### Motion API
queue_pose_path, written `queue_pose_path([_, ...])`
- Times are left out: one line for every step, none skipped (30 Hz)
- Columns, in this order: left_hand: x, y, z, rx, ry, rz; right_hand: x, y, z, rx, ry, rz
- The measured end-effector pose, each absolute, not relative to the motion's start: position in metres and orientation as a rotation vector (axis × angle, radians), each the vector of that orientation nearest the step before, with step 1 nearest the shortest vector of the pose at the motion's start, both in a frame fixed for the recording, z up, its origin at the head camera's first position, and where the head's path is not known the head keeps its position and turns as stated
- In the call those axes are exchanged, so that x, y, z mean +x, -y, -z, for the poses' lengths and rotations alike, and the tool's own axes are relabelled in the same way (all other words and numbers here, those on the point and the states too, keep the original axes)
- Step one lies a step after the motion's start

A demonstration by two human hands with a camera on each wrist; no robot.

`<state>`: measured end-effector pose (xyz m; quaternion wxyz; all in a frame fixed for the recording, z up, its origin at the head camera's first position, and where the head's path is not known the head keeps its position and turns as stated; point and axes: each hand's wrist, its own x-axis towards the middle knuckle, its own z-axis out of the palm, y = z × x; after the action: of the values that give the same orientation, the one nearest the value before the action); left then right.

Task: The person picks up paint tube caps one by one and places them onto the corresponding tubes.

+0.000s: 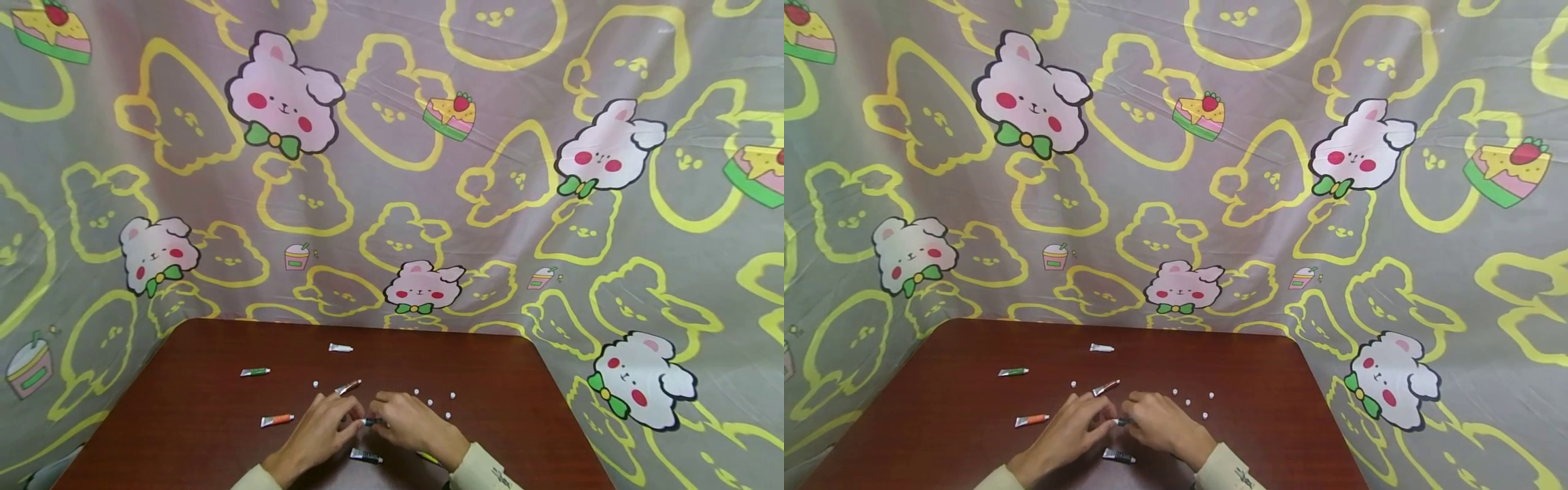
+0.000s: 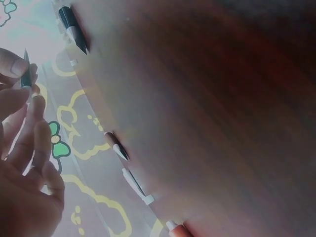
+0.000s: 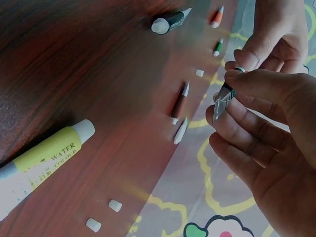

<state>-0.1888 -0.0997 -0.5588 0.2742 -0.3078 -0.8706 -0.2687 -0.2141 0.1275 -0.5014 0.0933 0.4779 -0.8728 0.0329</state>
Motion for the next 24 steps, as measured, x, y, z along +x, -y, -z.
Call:
queue_pose_path([-0.1887, 0.0999, 0.5590, -0.822, 2.348, 0.724, -0.2138, -0.1276, 0.5011, 1.419, 2.590, -0.096])
queue_pose_path([-0.1884, 0.1001, 0.5592, -0.816, 2.357, 0.724, -0.2135, -0.1276, 0.5006, 1.419, 2.592, -0.095])
queue_pose_path([-0.1882, 0.1003, 0.5595, -0.812, 2.361, 0.723, -0.2132, -0.1276, 0.5001, 1.417, 2.595, -0.094])
queue_pose_path([-0.1881, 0.1006, 0.5600, -0.811, 2.361, 0.723, -0.2129, -0.1277, 0.4997, 1.416, 2.597, -0.093])
queue_pose_path([-0.1880, 0.1008, 0.5605, -0.811, 2.361, 0.722, -0.2128, -0.1276, 0.4993, 1.414, 2.597, -0.090])
queue_pose_path([-0.1880, 0.1009, 0.5609, -0.814, 2.356, 0.719, -0.2126, -0.1277, 0.4989, 1.414, 2.595, -0.087])
queue_pose_path([-0.1881, 0.1009, 0.5613, -0.817, 2.350, 0.713, -0.2124, -0.1277, 0.4986, 1.414, 2.590, -0.086])
queue_pose_path([-0.1883, 0.1010, 0.5619, -0.821, 2.345, 0.706, -0.2123, -0.1276, 0.4981, 1.416, 2.583, -0.085])
queue_pose_path([-0.1886, 0.1009, 0.5622, -0.826, 2.336, 0.704, -0.2123, -0.1276, 0.4981, 1.418, 2.575, -0.086])
queue_pose_path([-0.1889, 0.1008, 0.5624, -0.830, 2.329, 0.702, -0.2124, -0.1277, 0.4981, 1.419, 2.566, -0.086])
queue_pose_path([-0.1891, 0.1006, 0.5624, -0.833, 2.325, 0.701, -0.2124, -0.1277, 0.4981, 1.419, 2.559, -0.087])
queue_pose_path([-0.1892, 0.1005, 0.5623, -0.837, 2.321, 0.701, -0.2126, -0.1277, 0.4983, 1.420, 2.554, -0.090])
queue_pose_path([-0.1894, 0.1005, 0.5624, -0.839, 2.320, 0.702, -0.2126, -0.1277, 0.4986, 1.419, 2.555, -0.094])
queue_pose_path([-0.1895, 0.1005, 0.5627, -0.843, 2.320, 0.706, -0.2126, -0.1277, 0.4987, 1.418, 2.558, -0.096])
queue_pose_path([-0.1892, 0.1004, 0.5625, -0.843, 2.324, 0.711, -0.2125, -0.1277, 0.4990, 1.416, 2.564, -0.098])
queue_pose_path([-0.1890, 0.1003, 0.5624, -0.842, 2.330, 0.713, -0.2125, -0.1276, 0.4988, 1.415, 2.570, -0.098])
queue_pose_path([-0.1889, 0.1002, 0.5623, -0.839, 2.336, 0.712, -0.2125, -0.1275, 0.4990, 1.413, 2.577, -0.101])
queue_pose_path([-0.1888, 0.1000, 0.5623, -0.835, 2.341, 0.711, -0.2127, -0.1275, 0.4993, 1.413, 2.584, -0.102])
queue_pose_path([-0.1887, 0.0998, 0.5622, -0.830, 2.345, 0.709, -0.2127, -0.1274, 0.4992, 1.412, 2.590, -0.103])
queue_pose_path([-0.1885, 0.0997, 0.5621, -0.827, 2.344, 0.708, -0.2126, -0.1273, 0.4992, 1.412, 2.593, -0.105])
queue_pose_path([-0.1883, 0.0995, 0.5616, -0.822, 2.344, 0.705, -0.2127, -0.1272, 0.4993, 1.410, 2.595, -0.104])
queue_pose_path([-0.1884, 0.0994, 0.5615, -0.819, 2.343, 0.702, -0.2127, -0.1270, 0.4992, 1.410, 2.595, -0.102])
queue_pose_path([-0.1885, 0.0994, 0.5611, -0.820, 2.339, 0.701, -0.2127, -0.1268, 0.4992, 1.409, 2.594, -0.102])
queue_pose_path([-0.1884, 0.0993, 0.5608, -0.823, 2.338, 0.706, -0.2125, -0.1267, 0.4993, 1.408, 2.593, -0.099])
